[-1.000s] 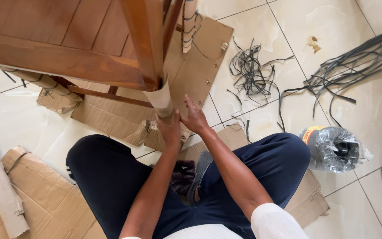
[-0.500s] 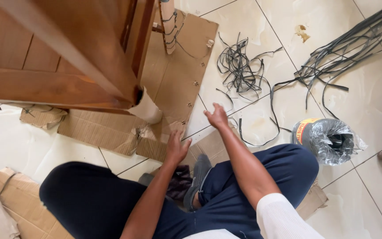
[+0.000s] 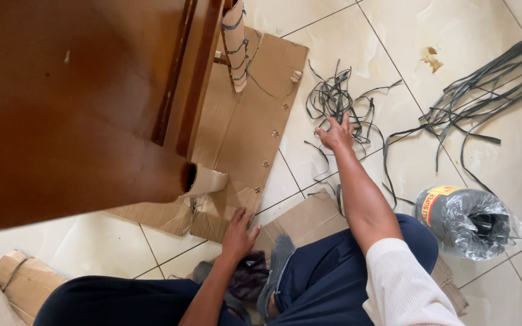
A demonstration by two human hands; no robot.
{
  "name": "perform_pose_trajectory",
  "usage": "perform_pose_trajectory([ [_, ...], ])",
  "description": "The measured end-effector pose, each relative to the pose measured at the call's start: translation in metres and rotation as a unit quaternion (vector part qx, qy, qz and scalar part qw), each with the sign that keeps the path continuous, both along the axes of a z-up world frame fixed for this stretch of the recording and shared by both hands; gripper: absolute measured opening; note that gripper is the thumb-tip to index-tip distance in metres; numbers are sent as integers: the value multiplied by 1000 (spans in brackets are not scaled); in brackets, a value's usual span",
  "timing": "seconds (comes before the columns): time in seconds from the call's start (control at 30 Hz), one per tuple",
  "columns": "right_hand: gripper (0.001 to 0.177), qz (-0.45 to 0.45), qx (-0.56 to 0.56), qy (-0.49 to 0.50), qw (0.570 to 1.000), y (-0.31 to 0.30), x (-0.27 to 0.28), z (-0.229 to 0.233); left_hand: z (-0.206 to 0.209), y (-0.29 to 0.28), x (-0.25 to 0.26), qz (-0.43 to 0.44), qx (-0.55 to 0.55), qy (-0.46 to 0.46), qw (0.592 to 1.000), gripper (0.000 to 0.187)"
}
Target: The person wraps furniture legs with cardboard and secures them with ties for protection.
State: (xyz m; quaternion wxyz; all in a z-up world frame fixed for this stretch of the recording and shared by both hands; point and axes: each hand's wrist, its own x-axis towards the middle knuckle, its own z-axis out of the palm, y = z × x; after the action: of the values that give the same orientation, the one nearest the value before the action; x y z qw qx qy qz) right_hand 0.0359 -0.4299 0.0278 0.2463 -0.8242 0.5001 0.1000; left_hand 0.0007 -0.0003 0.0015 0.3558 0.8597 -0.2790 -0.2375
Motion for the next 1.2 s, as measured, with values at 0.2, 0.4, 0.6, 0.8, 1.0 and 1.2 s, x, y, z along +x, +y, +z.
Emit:
perform_pose_trajectory([
  [0.2, 86, 88, -17, -13, 996, -5, -31, -85, -9, 0, -2, -4, 3, -11, 1000, 47],
  [0.4, 73, 136, -93, -51, 985, 42, -64, -117, -19, -5, -4, -4, -12, -31, 999, 45],
  [0.6, 34, 100, -8, -40, 994, 119, -91, -37, -27, -10, -7, -15, -44, -50, 998, 43],
  [0.8, 24, 96, -3, -58, 994, 160, -117, -17, 0, -16, -12, -12, -69, -32, 997, 39],
  [1.0, 36, -29, -73, -232, 970, 156, -120, -43, 9, -16, -12, -6, -80, -38, 996, 36],
  [1.2, 25, -35, 35, -79, 996, 150, -128, -63, 1, -12, -10, 15, -87, -25, 996, 35],
])
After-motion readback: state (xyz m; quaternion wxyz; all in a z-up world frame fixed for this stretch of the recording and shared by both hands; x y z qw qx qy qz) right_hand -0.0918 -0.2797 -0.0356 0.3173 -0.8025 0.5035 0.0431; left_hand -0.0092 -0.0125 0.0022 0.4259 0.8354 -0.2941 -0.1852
